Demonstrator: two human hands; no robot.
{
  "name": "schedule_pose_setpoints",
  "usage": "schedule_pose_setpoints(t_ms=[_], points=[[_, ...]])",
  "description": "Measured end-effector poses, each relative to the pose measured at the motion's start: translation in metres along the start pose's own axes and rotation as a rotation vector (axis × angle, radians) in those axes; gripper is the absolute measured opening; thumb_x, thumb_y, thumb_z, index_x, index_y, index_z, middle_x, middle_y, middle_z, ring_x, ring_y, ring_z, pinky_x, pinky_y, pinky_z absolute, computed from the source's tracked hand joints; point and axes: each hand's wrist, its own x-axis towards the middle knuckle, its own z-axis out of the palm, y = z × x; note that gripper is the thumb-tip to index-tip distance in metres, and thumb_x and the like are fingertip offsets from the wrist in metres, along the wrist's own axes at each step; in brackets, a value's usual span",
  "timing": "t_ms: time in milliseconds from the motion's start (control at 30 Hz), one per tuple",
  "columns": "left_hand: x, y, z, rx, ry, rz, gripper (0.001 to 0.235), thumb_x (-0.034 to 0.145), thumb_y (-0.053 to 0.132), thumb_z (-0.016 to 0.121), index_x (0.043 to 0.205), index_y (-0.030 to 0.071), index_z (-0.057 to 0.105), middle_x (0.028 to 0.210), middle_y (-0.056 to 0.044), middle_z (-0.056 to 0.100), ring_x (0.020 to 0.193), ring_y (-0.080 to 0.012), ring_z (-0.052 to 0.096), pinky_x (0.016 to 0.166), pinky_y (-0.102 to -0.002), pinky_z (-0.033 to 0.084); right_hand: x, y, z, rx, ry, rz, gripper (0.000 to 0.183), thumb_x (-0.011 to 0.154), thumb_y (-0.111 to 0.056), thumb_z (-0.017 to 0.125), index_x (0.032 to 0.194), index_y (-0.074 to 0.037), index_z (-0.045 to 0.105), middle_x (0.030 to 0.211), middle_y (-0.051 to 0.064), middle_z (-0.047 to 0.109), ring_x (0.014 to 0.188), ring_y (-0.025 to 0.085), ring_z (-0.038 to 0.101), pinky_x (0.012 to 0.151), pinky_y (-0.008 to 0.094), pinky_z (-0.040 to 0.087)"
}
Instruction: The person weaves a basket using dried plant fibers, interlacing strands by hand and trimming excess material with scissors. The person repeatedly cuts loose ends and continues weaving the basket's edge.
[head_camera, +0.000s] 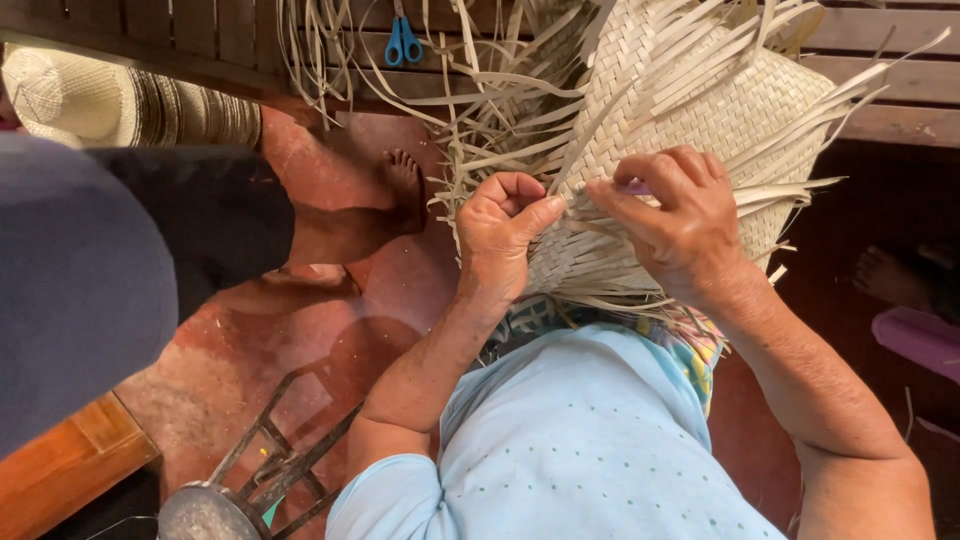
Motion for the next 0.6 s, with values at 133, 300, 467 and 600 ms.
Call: schedule_pose_setpoints(t_ms=[133, 300, 467, 600], points=[[0.003, -0.007, -0.003, -0.087, 0.015, -0.009, 0.03, 0.071, -0.001, 0.09, 0.091, -0.002, 0.068, 0.069, -0.011, 0.068, 0.063, -0.0126, 0.07, 0.061, -0.024, 0.061, 0.007, -0.01, -0.002, -0.123, 0.094, -0.036, 0.018, 0.101, -0.002, 0.068, 0.098, -0.015, 0.078, 0.1, 0.007, 0.062, 0.086, 0.025, 0.059, 0.078, 0.039, 0.048], [-0.001, 0.002, 0.0, -0.051, 0.022, 0.003, 0.029, 0.072, 0.0, 0.09, 0.091, -0.002, 0.069, 0.068, -0.011, 0.068, 0.063, -0.0116, 0.069, 0.061, -0.023, 0.06, 0.007, -0.002, 0.004, -0.225, 0.052, -0.11, 0.013, 0.1, -0.002, 0.069, 0.097, -0.014, 0.074, 0.097, 0.008, 0.06, 0.083, 0.025, 0.057, 0.076, 0.039, 0.047], [-0.003, 0.005, -0.005, -0.03, 0.003, -0.014, 0.028, 0.073, 0.001, 0.089, 0.093, -0.001, 0.07, 0.07, -0.01, 0.07, 0.065, -0.0102, 0.069, 0.062, -0.023, 0.06, 0.026, 0.022, -0.003, 0.292, -0.064, -0.086, 0.014, 0.1, 0.001, 0.068, 0.095, -0.01, 0.076, 0.097, 0.011, 0.061, 0.084, 0.034, 0.058, 0.076, 0.044, 0.048], [-0.003, 0.006, -0.007, -0.021, -0.034, -0.016, 0.026, 0.076, 0.002, 0.088, 0.096, -0.001, 0.071, 0.074, -0.009, 0.071, 0.068, -0.0083, 0.068, 0.063, -0.02, 0.059, 0.037, 0.018, -0.013, 0.336, -0.128, -0.057, 0.019, 0.096, 0.004, 0.069, 0.096, -0.012, 0.078, 0.095, 0.01, 0.061, 0.08, 0.032, 0.058, 0.078, 0.045, 0.05]])
